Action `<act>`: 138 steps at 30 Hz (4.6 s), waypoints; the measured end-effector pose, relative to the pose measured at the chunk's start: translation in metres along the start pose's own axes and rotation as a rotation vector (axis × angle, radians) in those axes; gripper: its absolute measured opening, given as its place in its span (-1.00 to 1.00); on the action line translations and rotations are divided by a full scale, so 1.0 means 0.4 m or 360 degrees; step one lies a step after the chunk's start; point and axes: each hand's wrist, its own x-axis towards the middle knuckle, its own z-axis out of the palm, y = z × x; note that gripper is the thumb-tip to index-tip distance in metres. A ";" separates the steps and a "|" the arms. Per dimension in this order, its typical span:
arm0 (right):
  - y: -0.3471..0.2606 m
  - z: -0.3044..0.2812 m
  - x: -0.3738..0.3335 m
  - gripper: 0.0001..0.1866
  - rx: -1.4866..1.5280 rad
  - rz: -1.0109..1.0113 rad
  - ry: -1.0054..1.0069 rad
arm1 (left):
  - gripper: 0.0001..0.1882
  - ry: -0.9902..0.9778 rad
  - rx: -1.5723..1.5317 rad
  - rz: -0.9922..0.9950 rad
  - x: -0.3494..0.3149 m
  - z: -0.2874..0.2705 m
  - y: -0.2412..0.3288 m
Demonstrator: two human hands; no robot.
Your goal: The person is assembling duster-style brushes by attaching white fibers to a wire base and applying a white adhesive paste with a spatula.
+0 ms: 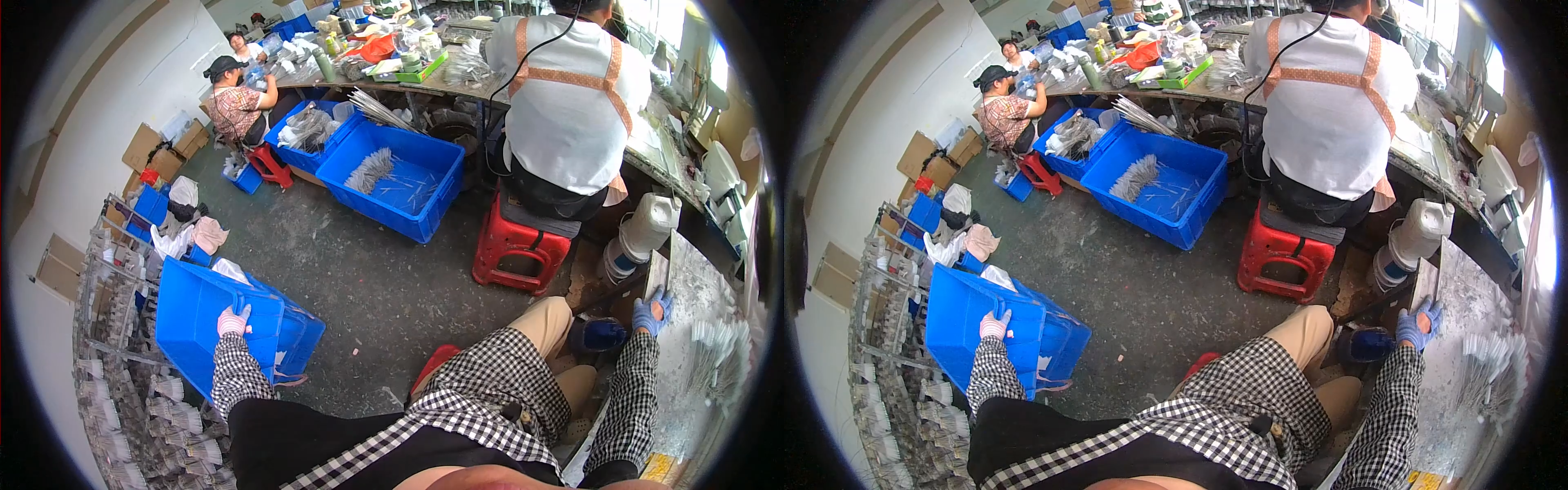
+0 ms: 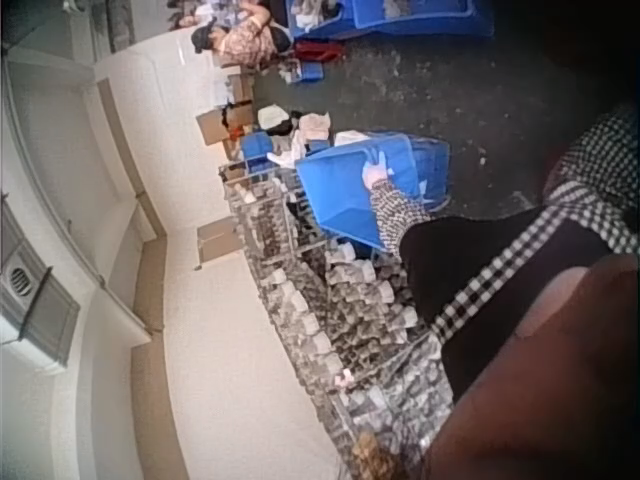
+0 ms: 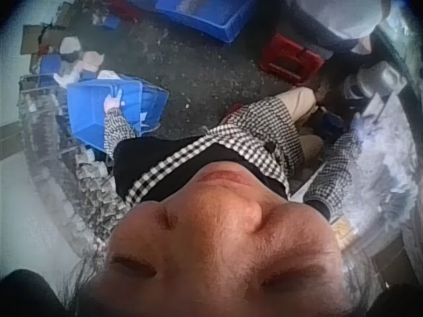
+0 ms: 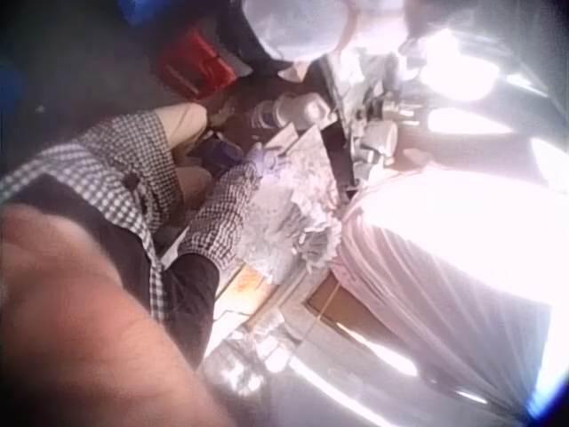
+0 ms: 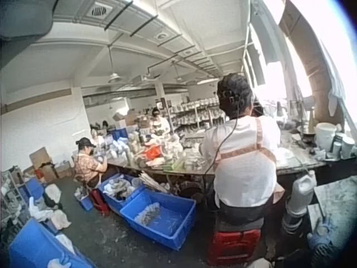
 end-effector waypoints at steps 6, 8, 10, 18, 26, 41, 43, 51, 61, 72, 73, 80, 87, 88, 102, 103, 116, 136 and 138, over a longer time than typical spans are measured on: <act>0.014 0.018 0.009 -0.06 -0.0009 -0.0013 0.0037 | -0.08 -0.0031 -0.0042 -0.0022 -0.022 -0.018 0.026; 0.005 0.013 0.007 -0.06 -0.0025 -0.0014 0.0029 | -0.08 0.0029 0.0001 0.0003 -0.009 -0.002 0.006; 0.010 0.016 0.010 -0.06 -0.0023 -0.0019 0.0037 | -0.08 0.0034 -0.0002 0.0017 0.006 0.010 -0.001; 0.001 -0.003 0.004 -0.05 0.0015 0.0008 0.0033 | -0.08 0.0021 -0.0058 -0.0008 -0.003 -0.002 0.021; 0.019 0.021 0.008 -0.05 0.0023 -0.0024 0.0059 | -0.08 -0.0014 -0.0029 -0.0016 -0.007 -0.005 0.006; 0.002 0.015 0.003 -0.08 -0.0041 0.0011 0.0038 | -0.06 -0.0051 -0.0027 -0.0022 0.008 0.012 0.001; 0.002 0.011 0.003 -0.08 -0.0038 0.0027 0.0028 | -0.06 -0.0061 -0.0006 -0.0046 0.014 0.007 0.015; 0.011 0.021 0.008 -0.10 0.0030 -0.0022 0.0051 | -0.02 -0.0083 0.0095 -0.0147 0.016 0.019 0.014; 0.005 0.023 0.010 -0.09 0.0005 0.0004 0.0082 | -0.08 -0.0088 -0.0043 -0.0121 -0.010 -0.017 0.036; 0.029 0.043 0.025 -0.06 0.0012 0.0032 0.0081 | -0.12 -0.0071 -0.0002 -0.0096 -0.015 -0.007 0.046; 0.039 0.049 0.026 -0.06 -0.0010 0.0062 0.0081 | -0.13 -0.0114 -0.0010 -0.0108 -0.021 -0.009 0.063; 0.011 0.024 0.014 -0.05 -0.0026 0.0033 0.0028 | -0.14 -0.0177 -0.0138 -0.0151 -0.072 -0.060 0.075; 0.039 0.042 0.020 -0.04 -0.0014 0.0087 0.0116 | -0.16 -0.0286 -0.0317 -0.0136 -0.053 -0.040 0.105; 0.012 0.022 0.015 -0.04 0.0002 0.0060 0.0070 | -0.16 -0.0198 -0.0206 -0.0095 -0.034 -0.015 0.056; -0.012 -0.006 0.006 -0.02 0.0139 0.0050 0.0009 | -0.18 -0.0071 -0.0067 -0.0059 -0.020 0.009 0.015; -0.005 0.000 0.006 -0.02 0.0098 0.0060 0.0027 | -0.17 -0.0115 -0.0050 -0.0055 -0.016 0.009 0.019; 0.028 0.082 -0.031 -0.06 0.0233 -0.0126 0.0284 | -0.26 0.0903 -0.0429 0.0623 0.032 -0.040 0.021; 0.473 -0.188 -0.155 -0.52 0.0382 0.0475 0.0270 | -0.26 -0.0214 -0.0787 0.4625 -1.560 -0.045 1.562; 0.531 -0.173 -0.126 -0.49 0.0253 0.0594 0.0170 | -0.11 0.0099 -0.0563 0.4675 -1.742 -0.035 1.616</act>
